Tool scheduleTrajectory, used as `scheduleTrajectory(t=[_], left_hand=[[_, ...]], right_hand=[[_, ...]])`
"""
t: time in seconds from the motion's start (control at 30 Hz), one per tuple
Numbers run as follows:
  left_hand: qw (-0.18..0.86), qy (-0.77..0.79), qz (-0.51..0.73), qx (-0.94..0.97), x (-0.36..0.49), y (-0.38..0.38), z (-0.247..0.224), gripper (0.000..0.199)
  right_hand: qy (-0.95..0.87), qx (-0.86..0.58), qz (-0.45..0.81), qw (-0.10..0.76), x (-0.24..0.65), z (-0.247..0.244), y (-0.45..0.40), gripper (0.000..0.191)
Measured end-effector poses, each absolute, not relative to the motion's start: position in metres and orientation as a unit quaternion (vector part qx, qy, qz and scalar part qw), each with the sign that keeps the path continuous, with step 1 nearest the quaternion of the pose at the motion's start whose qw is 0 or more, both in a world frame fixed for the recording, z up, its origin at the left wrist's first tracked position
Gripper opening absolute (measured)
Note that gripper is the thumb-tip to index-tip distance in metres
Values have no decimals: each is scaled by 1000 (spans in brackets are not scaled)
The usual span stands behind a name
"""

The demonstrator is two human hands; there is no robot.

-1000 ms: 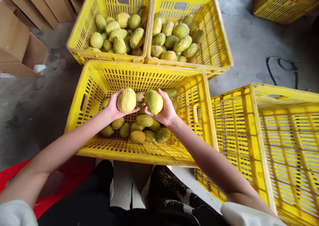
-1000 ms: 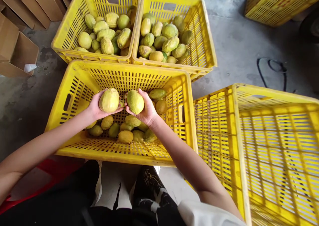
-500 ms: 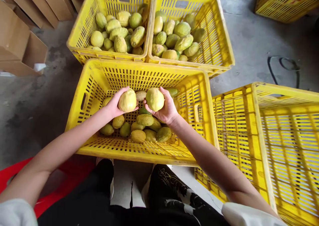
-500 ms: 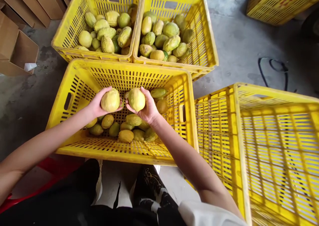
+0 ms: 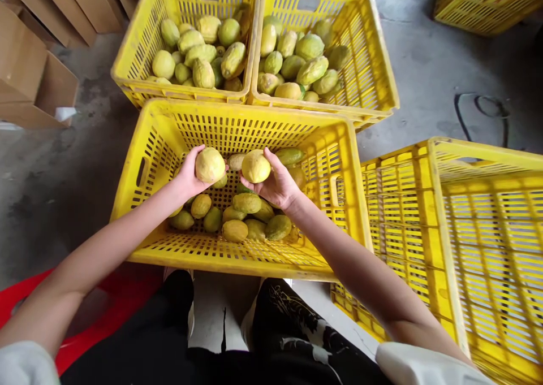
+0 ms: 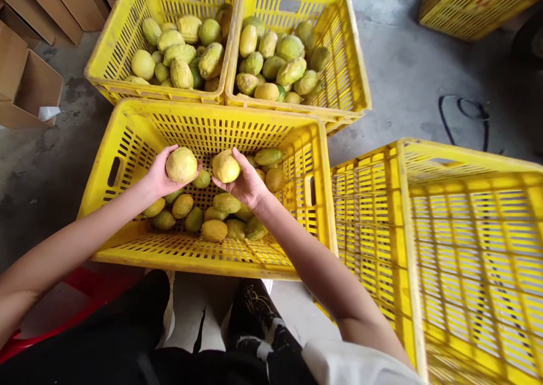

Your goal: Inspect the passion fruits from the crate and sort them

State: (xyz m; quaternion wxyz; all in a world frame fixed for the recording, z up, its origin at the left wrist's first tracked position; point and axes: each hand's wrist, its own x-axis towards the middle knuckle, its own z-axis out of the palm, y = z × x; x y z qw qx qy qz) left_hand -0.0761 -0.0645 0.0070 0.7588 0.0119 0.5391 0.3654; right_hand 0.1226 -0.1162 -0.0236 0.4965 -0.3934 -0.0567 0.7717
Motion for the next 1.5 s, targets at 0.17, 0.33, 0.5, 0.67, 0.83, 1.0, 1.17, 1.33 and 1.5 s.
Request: scheduleTrajectory(t=[0.17, 0.33, 0.5, 0.67, 0.83, 1.0, 1.17, 1.33, 1.5], left_hand=[[746, 540, 390, 6, -71, -69, 13, 15], [749, 542, 382, -14, -69, -72, 12, 31], [774, 534, 341, 21, -72, -72, 10, 31], [781, 544, 308, 10, -74, -72, 11, 30], [785, 518, 337, 47, -73, -71, 12, 26], [778, 513, 352, 88, -73, -73, 12, 19], [782, 524, 337, 9, -75, -76, 7, 18], [768, 536, 348, -30, -75, -75, 4, 25], [780, 545, 307, 19, -74, -73, 0, 25]], right_hand=[[-67, -399, 776, 484, 125, -18, -117, 27], [-79, -386, 797, 459, 127, -20, -115, 34], [-64, -372, 807, 453, 127, -20, -113, 38], [-48, -398, 797, 452, 123, -17, -114, 38], [-30, -402, 804, 437, 126, -25, -113, 45], [-29, -384, 806, 450, 126, -31, -113, 38], [-23, -375, 812, 446, 122, -26, -114, 33], [-33, -415, 801, 430, 123, -21, -113, 27], [-28, -437, 801, 408, 125, -24, -114, 29]])
